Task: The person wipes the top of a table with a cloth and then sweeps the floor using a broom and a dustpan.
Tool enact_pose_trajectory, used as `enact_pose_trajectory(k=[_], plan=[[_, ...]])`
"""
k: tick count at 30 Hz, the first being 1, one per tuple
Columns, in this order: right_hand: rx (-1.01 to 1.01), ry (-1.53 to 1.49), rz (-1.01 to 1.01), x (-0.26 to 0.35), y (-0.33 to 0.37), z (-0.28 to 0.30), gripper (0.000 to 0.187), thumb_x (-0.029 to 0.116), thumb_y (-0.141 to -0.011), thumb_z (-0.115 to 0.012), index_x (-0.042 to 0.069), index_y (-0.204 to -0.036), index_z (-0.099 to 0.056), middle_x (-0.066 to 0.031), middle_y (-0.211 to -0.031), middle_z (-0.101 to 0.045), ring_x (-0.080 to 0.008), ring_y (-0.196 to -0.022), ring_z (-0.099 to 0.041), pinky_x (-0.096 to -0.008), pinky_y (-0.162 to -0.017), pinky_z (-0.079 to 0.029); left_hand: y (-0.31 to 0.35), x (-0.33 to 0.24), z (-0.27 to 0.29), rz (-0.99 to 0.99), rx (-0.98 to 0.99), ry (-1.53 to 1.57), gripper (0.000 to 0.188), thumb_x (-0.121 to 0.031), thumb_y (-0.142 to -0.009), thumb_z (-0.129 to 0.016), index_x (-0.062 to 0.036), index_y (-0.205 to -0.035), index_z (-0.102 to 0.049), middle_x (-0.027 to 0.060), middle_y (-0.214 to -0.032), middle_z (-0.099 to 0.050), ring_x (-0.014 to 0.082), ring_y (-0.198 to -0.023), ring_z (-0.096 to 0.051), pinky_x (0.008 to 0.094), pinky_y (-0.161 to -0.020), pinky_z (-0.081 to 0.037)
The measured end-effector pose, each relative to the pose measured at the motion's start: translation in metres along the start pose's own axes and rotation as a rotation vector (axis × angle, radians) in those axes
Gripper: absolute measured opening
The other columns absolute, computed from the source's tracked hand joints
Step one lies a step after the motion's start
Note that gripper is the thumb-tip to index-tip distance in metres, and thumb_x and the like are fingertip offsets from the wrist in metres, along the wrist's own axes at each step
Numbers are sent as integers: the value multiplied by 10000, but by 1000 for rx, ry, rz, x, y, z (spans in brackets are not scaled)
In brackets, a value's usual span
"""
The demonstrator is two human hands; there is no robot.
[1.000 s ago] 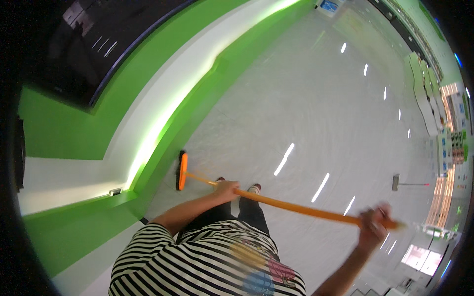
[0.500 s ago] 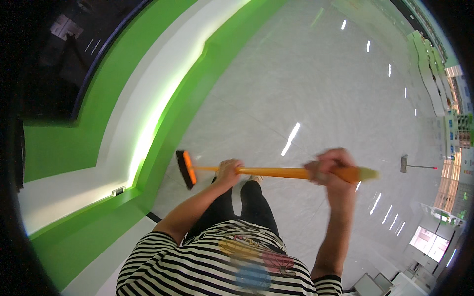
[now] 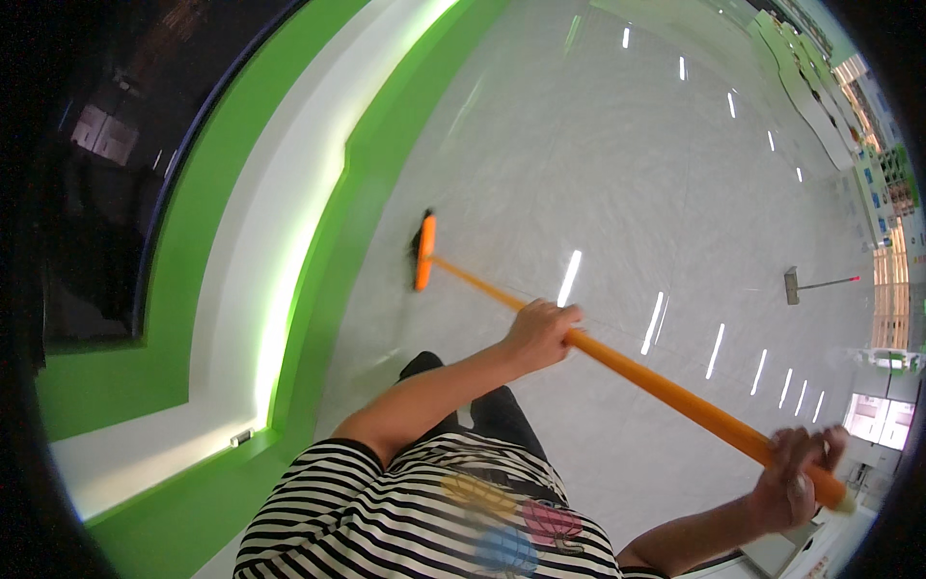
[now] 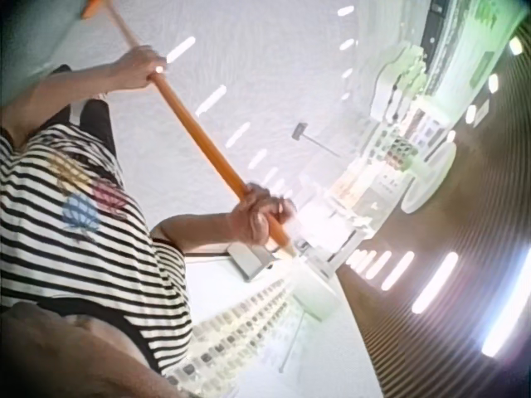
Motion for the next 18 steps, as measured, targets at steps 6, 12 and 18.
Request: enact_pose_trajectory(k=[6, 12, 18], plan=[[277, -166, -408, -185, -61, -128, 309, 112, -600, -635, 43, -843, -458, -6, -575, -422, -135, -478, -435, -345, -609, -459, 97, 156, 28, 444, 78, -154, 74, -131, -707, -582, -87, -748, -539, 132, -647, -576, 332, -650, -564, 441, -577, -424], [616, -140, -767, -323, -105, -338, 217, -25, -595, -594, 25, -804, -555, -2, -654, -475, -165, -665, -579, -351, -755, -493, 180, 335, 58, 891, -46, -38, 104, -189, -742, -574, -111, -804, -601, 136, -749, -607, 360, -737, -577, 424, -630, -460], [442, -23, -601, -298, -258, -353, 236, 4, -598, -542, 8, -833, -551, 2, -621, -431, -120, -584, -509, -359, -738, -507, -24, 331, 108, 701, 22, 12, 126, -120, -761, -518, -87, -846, -606, 148, -795, -609, 350, -774, -574, 427, -655, -457]])
Point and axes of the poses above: each hand's wrist, its own y-axis away from the middle knuckle, its own z-axis out of the back of the hand, x = y × z, the point moved 9 cm from there along -y, towards the middle knuckle
